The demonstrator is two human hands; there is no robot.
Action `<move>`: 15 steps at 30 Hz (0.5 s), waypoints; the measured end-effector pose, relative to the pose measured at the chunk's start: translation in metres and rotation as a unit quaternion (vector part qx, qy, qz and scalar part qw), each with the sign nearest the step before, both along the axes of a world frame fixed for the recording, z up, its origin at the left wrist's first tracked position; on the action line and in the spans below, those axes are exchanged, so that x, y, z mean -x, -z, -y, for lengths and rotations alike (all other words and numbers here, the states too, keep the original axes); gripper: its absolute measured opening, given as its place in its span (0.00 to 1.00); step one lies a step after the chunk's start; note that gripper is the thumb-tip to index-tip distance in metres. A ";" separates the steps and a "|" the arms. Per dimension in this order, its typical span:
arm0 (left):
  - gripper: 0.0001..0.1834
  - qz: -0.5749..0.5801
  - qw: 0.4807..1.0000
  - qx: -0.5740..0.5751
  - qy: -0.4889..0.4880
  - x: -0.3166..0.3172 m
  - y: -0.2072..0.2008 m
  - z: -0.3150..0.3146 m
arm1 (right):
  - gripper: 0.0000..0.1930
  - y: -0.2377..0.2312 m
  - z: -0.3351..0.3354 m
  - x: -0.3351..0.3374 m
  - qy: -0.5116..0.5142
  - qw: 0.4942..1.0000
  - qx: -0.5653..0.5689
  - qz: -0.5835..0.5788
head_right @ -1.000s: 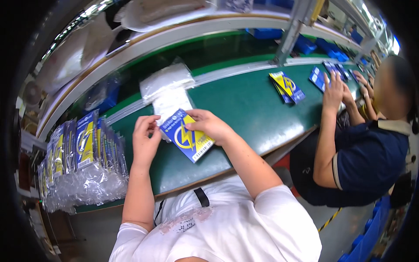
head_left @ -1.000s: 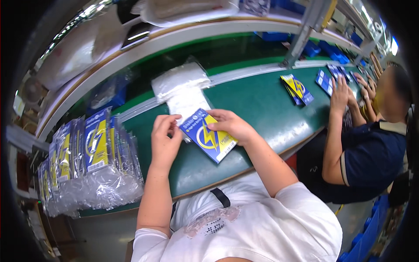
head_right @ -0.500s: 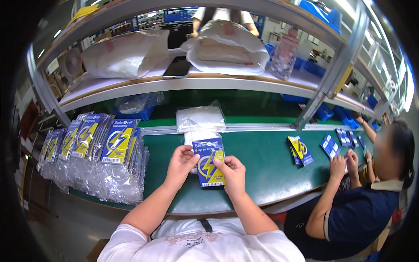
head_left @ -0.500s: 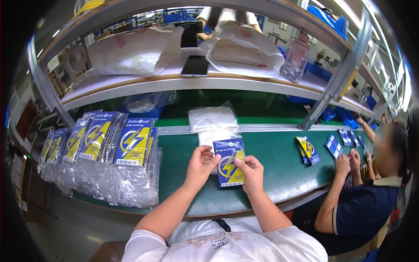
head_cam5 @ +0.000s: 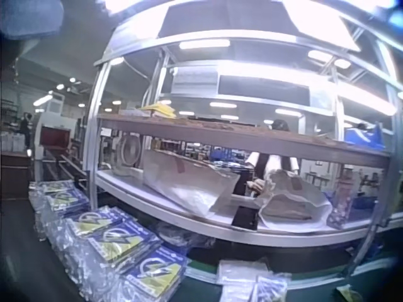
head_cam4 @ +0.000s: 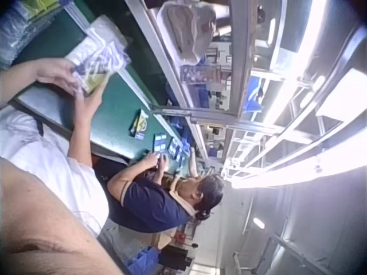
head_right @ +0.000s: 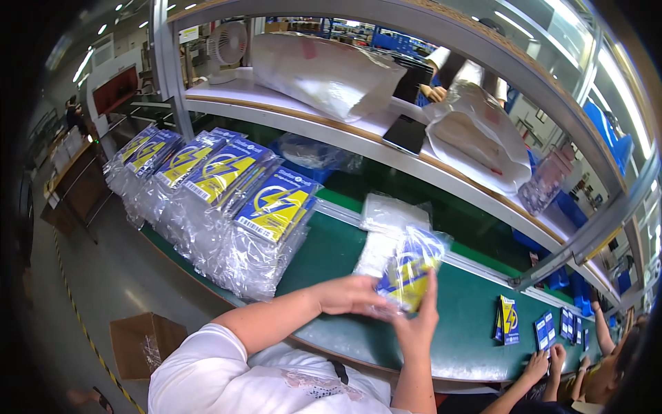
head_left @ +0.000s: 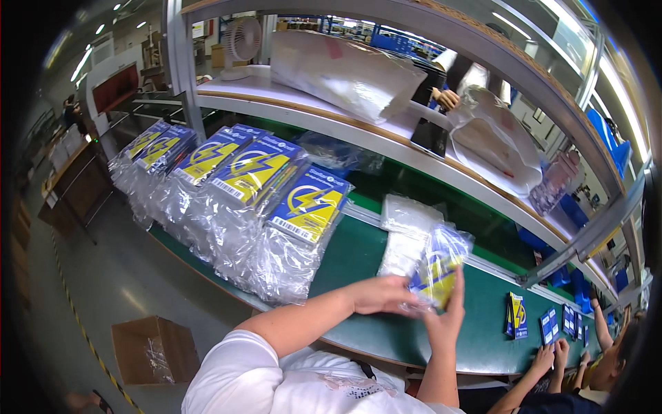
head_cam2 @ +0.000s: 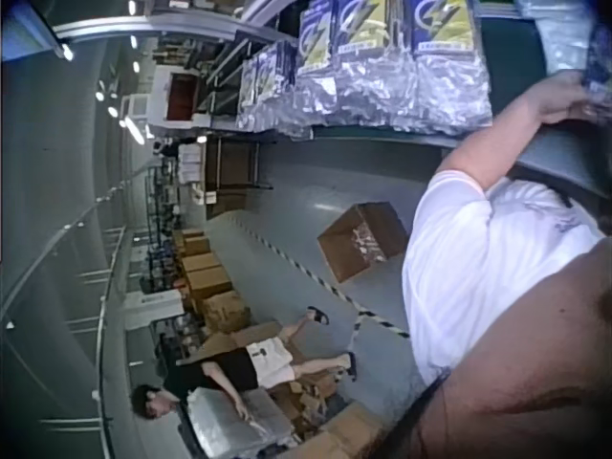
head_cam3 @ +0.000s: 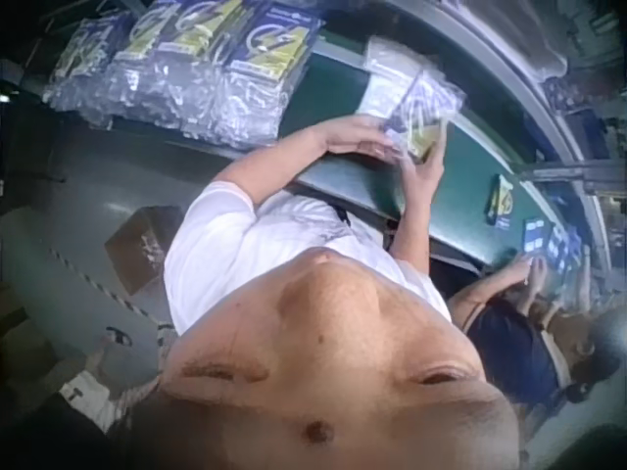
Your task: The person places small blue and yellow boxes into clear plastic bags on a green conveyor belt. They then move the filled bags to a stack on the left side of the belt. The person repeats this process continuously throughout the clip.
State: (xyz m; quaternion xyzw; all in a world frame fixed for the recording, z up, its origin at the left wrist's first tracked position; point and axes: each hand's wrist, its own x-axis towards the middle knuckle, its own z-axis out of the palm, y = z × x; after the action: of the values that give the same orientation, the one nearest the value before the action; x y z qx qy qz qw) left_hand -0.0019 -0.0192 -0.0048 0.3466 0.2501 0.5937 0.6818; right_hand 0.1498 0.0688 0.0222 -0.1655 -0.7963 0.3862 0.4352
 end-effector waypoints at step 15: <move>0.28 0.117 0.982 0.058 -0.140 -0.063 -0.030 0.025 | 0.11 -0.026 0.041 -0.027 -0.205 0.976 -0.077 -0.007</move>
State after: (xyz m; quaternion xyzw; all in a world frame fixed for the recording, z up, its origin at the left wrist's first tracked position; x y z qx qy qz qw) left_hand 0.0609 -0.0438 0.0254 0.1963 0.2488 0.7042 0.6353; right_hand 0.1764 0.0278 0.0483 0.0376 -0.8374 0.4059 0.3641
